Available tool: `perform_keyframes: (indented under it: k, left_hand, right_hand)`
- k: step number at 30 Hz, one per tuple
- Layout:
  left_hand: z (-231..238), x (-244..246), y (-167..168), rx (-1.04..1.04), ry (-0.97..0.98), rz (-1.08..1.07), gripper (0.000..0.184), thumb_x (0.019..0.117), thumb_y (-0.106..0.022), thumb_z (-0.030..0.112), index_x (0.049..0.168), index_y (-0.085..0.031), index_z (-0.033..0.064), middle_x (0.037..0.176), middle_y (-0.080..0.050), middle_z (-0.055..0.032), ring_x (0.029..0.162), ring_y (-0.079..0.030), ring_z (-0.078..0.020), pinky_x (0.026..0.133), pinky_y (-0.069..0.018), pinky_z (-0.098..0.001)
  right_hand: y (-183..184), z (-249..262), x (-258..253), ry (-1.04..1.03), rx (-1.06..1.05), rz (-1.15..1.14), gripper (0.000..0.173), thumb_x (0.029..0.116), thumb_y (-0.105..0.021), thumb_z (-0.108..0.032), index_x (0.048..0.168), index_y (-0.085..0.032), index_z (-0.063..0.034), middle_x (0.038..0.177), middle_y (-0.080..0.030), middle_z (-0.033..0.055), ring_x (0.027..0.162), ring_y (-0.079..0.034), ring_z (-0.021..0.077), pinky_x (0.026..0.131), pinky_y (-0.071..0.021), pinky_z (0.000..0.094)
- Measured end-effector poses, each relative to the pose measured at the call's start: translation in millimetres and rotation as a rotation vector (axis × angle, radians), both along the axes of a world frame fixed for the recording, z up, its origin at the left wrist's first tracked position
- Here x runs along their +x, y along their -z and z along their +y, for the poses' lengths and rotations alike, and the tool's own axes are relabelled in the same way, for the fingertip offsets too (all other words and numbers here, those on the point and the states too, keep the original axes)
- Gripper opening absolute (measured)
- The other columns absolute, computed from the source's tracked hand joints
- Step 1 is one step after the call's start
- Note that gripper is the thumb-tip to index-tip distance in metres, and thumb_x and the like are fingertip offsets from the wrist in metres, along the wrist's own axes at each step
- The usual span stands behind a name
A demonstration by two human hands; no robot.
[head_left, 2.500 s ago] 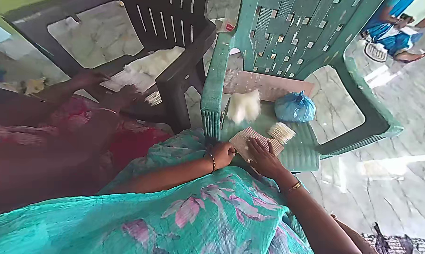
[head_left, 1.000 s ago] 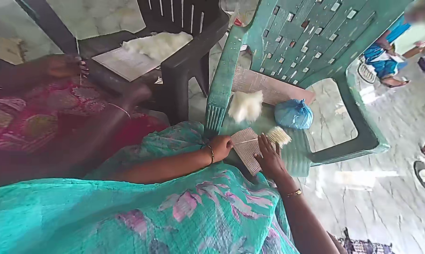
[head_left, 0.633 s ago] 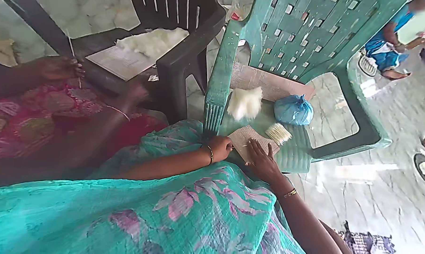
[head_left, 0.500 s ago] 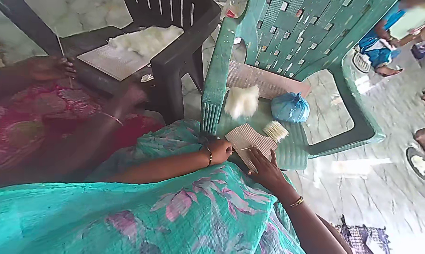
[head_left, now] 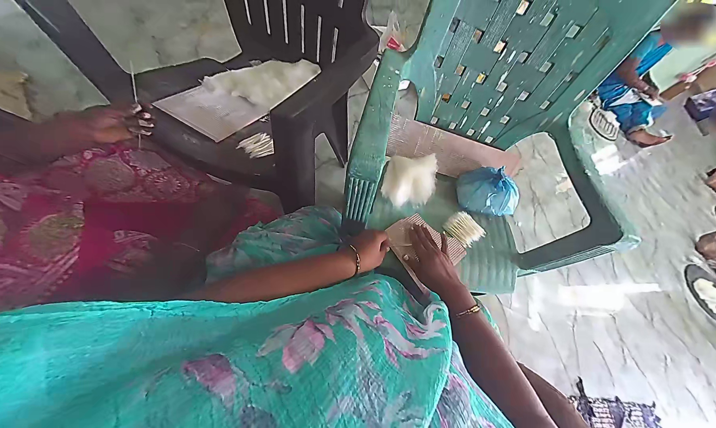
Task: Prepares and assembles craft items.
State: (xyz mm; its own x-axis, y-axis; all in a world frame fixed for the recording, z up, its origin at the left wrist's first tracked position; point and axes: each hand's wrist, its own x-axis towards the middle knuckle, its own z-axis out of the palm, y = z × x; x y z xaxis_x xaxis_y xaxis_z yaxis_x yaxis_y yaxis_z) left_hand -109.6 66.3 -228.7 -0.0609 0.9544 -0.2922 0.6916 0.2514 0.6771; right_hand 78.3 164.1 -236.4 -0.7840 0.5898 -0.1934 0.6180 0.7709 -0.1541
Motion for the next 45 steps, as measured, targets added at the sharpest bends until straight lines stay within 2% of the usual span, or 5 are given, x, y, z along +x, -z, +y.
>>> perform_keyframes:
  k: [10, 14, 17, 35, 45]
  left_hand:
    - [-6.4, 2.2, 4.8, -0.064, 0.142, 0.021, 0.027, 0.1062, -0.054, 0.018, 0.118, -0.068, -0.0017, 0.118, -0.067, -0.0208, 0.117, -0.063, -0.0341, 0.104, -0.0464, -0.0518]
    - [-14.0, 4.3, 6.1, -0.023, 0.205, 0.003, 0.027, 0.1059, -0.055, 0.017, 0.116, -0.068, -0.0045, 0.114, -0.068, -0.0227, 0.113, -0.064, -0.0358, 0.102, -0.0473, -0.0525]
    - [-18.5, 4.1, 3.9, 0.053, 0.178, -0.016, 0.026, 0.1057, -0.055, 0.016, 0.113, -0.07, -0.0042, 0.11, -0.069, -0.0212, 0.108, -0.066, -0.0334, 0.1, -0.0497, -0.0502]
    - [-21.8, 6.9, -10.2, 0.249, 0.251, -0.033, 0.021, 0.1016, -0.06, 0.012, 0.103, -0.073, -0.0041, 0.105, -0.071, -0.0194, 0.104, -0.067, -0.0308, 0.096, -0.0516, -0.0465]
    - [-15.6, -10.8, -2.0, 0.175, 0.124, -0.065, 0.02, 0.1025, -0.061, 0.013, 0.105, -0.073, -0.0036, 0.108, -0.07, -0.0185, 0.105, -0.067, -0.0293, 0.098, -0.051, -0.0462]
  right_hand:
    - [0.7, -48.5, 38.9, -0.026, -0.066, -0.156, 0.087, 0.0993, -0.048, -0.059, 0.163, -0.024, -0.0047, 0.171, -0.02, 0.0123, 0.159, -0.015, 0.0286, 0.124, -0.0022, 0.0641]
    - [22.3, -60.2, 65.9, -0.123, 0.225, 0.329, 0.056, 0.0976, -0.057, -0.044, 0.133, -0.067, -0.0017, 0.139, -0.066, 0.0138, 0.13, -0.062, 0.0352, 0.109, -0.034, 0.0734]
    - [23.0, -61.4, 71.0, -0.043, 0.31, 0.594, 0.03, 0.0996, -0.058, -0.026, 0.11, -0.078, -0.0064, 0.111, -0.077, 0.009, 0.105, -0.074, 0.0304, 0.105, -0.0407, 0.0704]
    - [10.9, -49.1, 57.9, 0.077, 0.448, 0.72, 0.018, 0.0932, -0.064, -0.013, 0.083, -0.078, -0.0166, 0.086, -0.078, -0.0013, 0.096, -0.072, 0.022, 0.1, -0.0412, 0.0581]
    - [-11.4, 6.8, 71.5, 0.475, 0.362, 0.639, 0.02, 0.0974, -0.063, -0.015, 0.101, -0.079, -0.0046, 0.102, -0.076, 0.0169, 0.109, -0.067, 0.0409, 0.103, -0.0392, 0.0663]
